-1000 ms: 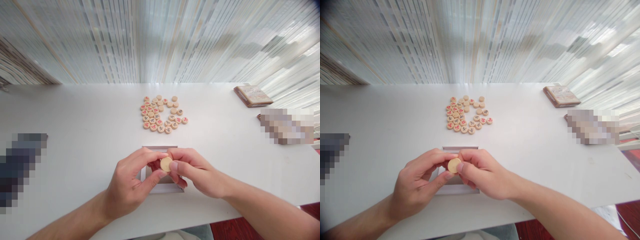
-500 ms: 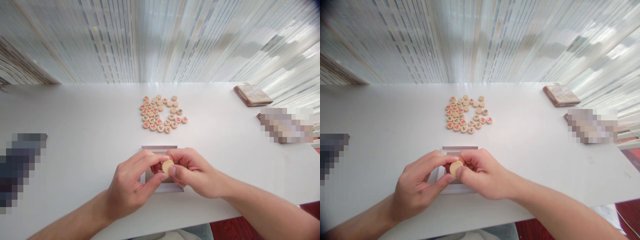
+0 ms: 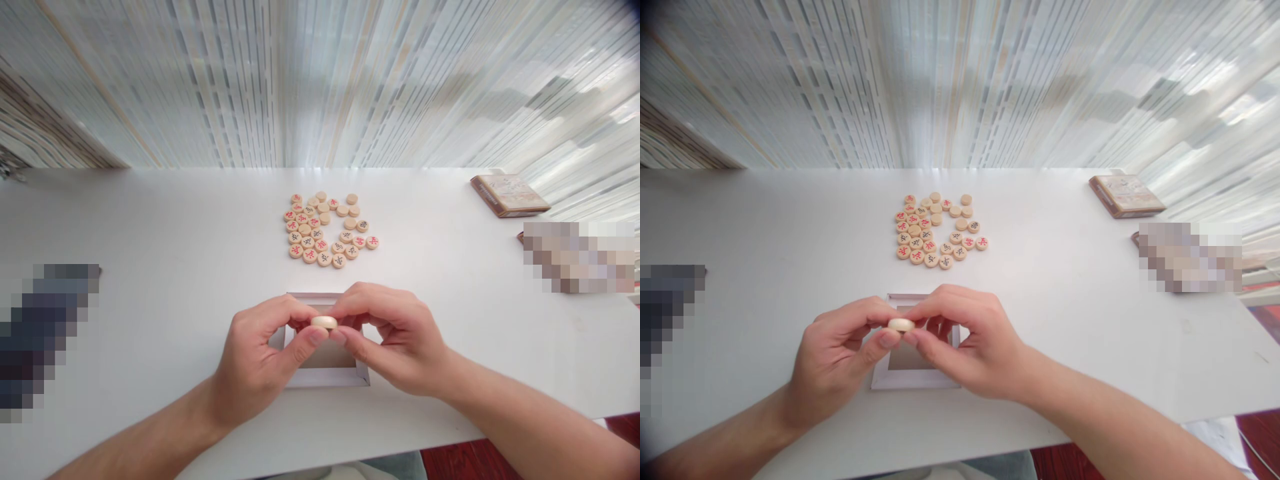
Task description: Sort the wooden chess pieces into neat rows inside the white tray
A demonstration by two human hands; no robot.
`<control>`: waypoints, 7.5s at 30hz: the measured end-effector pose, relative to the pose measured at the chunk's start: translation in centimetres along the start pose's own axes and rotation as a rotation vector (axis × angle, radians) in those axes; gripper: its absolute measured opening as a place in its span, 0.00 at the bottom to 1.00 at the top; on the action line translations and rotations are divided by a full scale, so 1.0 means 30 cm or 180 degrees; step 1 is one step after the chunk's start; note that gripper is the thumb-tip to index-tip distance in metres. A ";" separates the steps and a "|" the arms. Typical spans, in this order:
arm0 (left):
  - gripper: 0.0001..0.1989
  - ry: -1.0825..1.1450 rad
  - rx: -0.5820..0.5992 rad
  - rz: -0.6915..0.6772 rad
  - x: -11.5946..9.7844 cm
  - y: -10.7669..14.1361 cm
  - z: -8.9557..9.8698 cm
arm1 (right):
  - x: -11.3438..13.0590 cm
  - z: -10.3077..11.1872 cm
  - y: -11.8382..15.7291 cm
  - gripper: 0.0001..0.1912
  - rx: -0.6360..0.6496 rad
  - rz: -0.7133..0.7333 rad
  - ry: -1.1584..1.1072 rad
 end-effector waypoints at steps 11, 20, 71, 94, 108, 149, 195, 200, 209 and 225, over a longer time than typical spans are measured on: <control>0.17 0.0049 0.0201 0.0513 0.025 -0.002 -0.017 | -0.021 0.013 0.006 0.12 -0.0187 -0.0021 0.0032; 0.13 -0.0562 -0.0163 -0.0250 -0.048 -0.031 0.068 | 0.064 0.012 0.009 0.11 -0.0294 0.0820 0.1213; 0.13 -0.1856 0.0784 0.0598 0.149 -0.019 -0.004 | -0.026 -0.128 0.082 0.14 0.0472 0.1142 0.2864; 0.16 -0.1807 0.0703 0.0637 0.172 -0.035 0.025 | 0.021 -0.044 0.039 0.09 0.0070 0.1176 0.2458; 0.20 -0.1634 0.0507 0.1029 0.232 -0.061 0.070 | -0.092 0.301 -0.124 0.09 -0.1317 0.0425 0.2606; 0.09 -0.0205 0.0148 0.0200 0.055 -0.044 0.012 | -0.117 -0.004 -0.023 0.16 0.0335 -0.0644 -0.0150; 0.11 -0.0043 -0.0090 -0.0424 -0.036 -0.010 0.015 | -0.121 -0.078 0.027 0.12 0.0440 -0.1893 -0.1880; 0.10 -0.0247 -0.0148 -0.0804 -0.072 -0.004 0.020 | -0.132 -0.092 0.044 0.13 0.0522 -0.2164 -0.1948; 0.10 -0.0530 -0.0043 -0.1169 -0.111 0.003 0.003 | -0.155 -0.122 0.078 0.17 0.0764 -0.2564 -0.1831; 0.09 -0.0663 0.0196 -0.1316 -0.115 0.019 -0.033 | -0.059 -0.104 0.055 0.24 0.1180 -0.1283 -0.0326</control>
Point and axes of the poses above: each hand's wrist, its own y-axis away from the middle knuckle, its own z-axis out of the back of the hand, x = y × z, the point moved 10 cm from there along -y, towards the middle knuckle, and after that the axes turned 9 degrees about -x, right-handed, at the moved point
